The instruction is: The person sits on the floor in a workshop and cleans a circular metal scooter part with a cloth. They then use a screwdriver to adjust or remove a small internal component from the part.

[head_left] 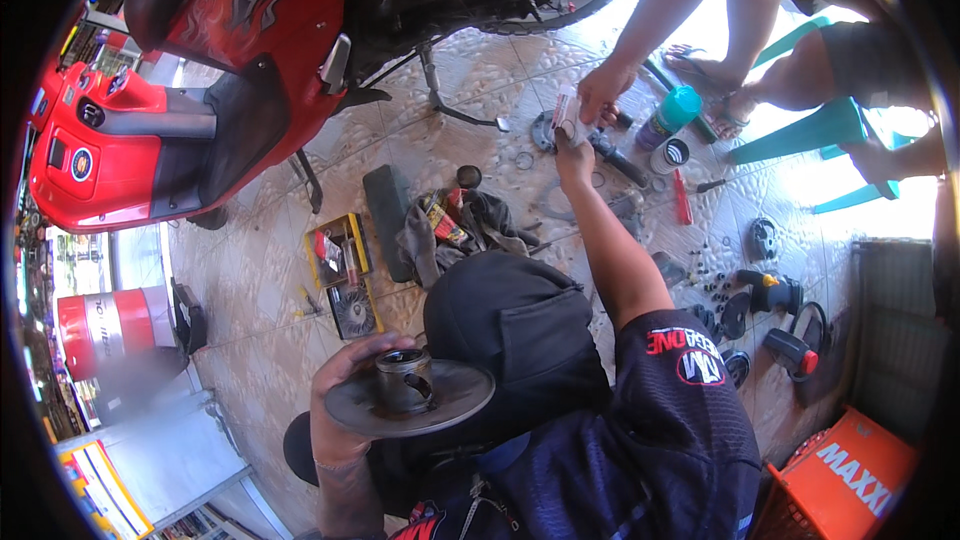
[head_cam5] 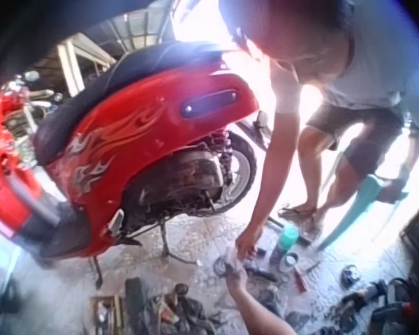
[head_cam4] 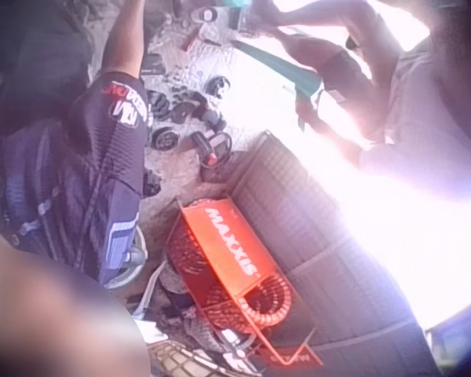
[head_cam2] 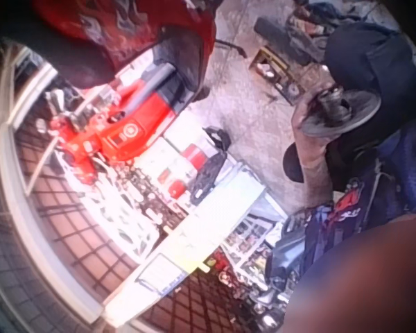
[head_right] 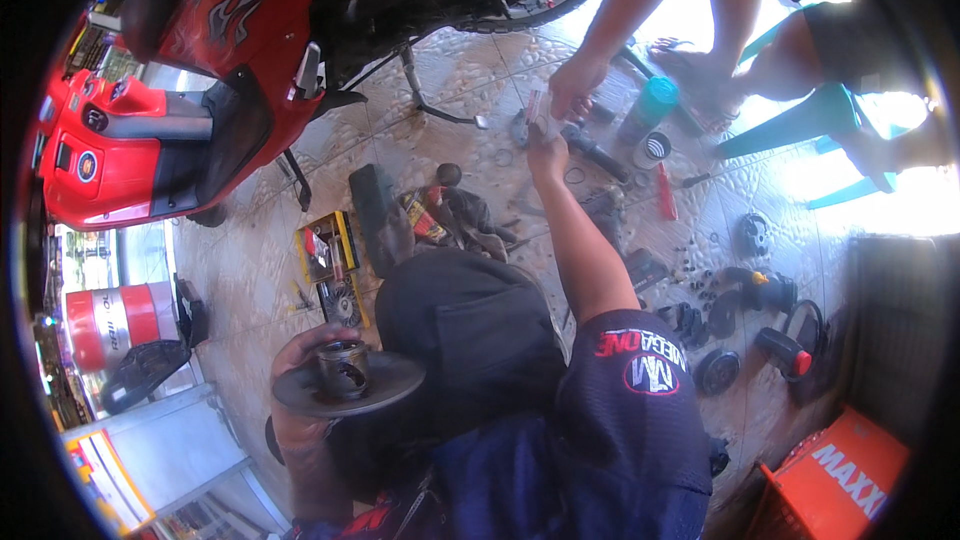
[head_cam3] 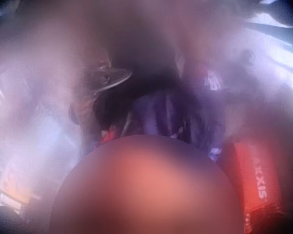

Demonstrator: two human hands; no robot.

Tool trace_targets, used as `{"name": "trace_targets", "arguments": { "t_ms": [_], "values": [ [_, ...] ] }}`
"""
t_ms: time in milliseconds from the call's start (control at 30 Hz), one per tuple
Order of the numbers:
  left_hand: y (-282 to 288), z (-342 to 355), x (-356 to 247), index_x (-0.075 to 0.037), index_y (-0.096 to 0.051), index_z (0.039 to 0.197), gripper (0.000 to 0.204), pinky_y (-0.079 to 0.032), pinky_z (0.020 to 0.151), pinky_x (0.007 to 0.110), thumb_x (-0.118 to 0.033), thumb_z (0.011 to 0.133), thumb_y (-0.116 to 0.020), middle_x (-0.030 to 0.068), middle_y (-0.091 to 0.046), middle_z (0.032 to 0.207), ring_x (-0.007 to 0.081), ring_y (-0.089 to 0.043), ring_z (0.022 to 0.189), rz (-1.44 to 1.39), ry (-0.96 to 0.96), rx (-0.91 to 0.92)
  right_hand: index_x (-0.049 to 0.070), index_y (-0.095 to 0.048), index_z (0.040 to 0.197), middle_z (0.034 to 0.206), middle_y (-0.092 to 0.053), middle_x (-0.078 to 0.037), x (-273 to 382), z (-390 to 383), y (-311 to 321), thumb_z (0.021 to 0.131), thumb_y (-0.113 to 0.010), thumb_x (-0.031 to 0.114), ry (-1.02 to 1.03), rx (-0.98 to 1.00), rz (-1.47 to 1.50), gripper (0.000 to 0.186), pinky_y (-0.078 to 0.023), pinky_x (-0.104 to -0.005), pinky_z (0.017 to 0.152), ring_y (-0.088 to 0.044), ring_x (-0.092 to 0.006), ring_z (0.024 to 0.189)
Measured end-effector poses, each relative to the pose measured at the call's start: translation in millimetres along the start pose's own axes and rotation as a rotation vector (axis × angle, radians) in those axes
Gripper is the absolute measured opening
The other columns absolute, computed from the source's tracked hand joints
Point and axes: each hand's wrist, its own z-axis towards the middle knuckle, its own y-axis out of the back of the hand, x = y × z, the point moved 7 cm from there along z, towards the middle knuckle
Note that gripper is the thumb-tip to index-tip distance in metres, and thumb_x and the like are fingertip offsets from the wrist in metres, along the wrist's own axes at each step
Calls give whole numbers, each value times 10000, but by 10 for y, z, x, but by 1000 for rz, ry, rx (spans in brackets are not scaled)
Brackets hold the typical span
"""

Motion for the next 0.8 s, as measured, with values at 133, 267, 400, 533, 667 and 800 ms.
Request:
{"name": "trace_targets", "arguments": {
  "t_ms": [133, 267, 400, 533, 667, 800],
  "values": [
    [41, 2, 73, 86, -536, 1346, 818, -555, 1018, 407, -249, 722, -945, 240, -641, 1297, 294, -675, 1172, 20, 62, -14, 30, -734, 1003, 830, -708, -53, -384, -331, -229, 950, -742, 319, -286, 164, 142, 294, -443, -306, 592, -619, -124, 681],
    [65, 7, 118, 80, -550, 1331, 789, -554, 1016, 406, -247, 727, -940, 239, -647, 1286, 296, -671, 1177, -25, 100, -20, 32, -726, 970, 775, -691, -40, -689, -662, -513, 939, -756, 293, -490, 415, -11, 264, -432, -296, 531, -610, -126, 631],
    [44, -2, 72, 70, -560, 1327, 783, -542, 1028, 411, -237, 718, -943, 233, -652, 1282, 291, -664, 1187, -26, 6, 28, 3, -716, 1011, 839, -709, -68, -864, -741, -746, 913, -776, 250, -610, 557, -61, 272, -476, -302, 543, -642, -159, 664],
    [79, -9, 112, 64, -563, 1329, 807, -533, 1039, 413, -237, 693, -956, 228, -653, 1284, 284, -661, 1192, -40, 40, 14, -16, -711, 1057, 902, -727, -97, -878, -704, -699, 888, -782, 225, -578, 553, -183, 303, -505, -306, 565, -675, -170, 719],
    [85, -11, 110, 64, -556, 1341, 840, -533, 1042, 404, -224, 670, -970, 225, -653, 1285, 282, -663, 1192, -59, 31, 16, -32, -737, 995, 858, -733, -134, -706, -898, -565, 838, -807, 329, -422, 715, -437, 401, -540, -367, 630, -709, -207, 764],
    [67, -9, 123, 72, -532, 1363, 886, -534, 1051, 399, -183, 644, -983, 226, -651, 1292, 279, -660, 1207, -138, 49, 37, -66, -752, 890, 812, -737, -194, -453, -1101, -441, 779, -812, 479, -244, 804, -640, 559, -549, -415, 706, -729, -266, 789]
  ]
}}
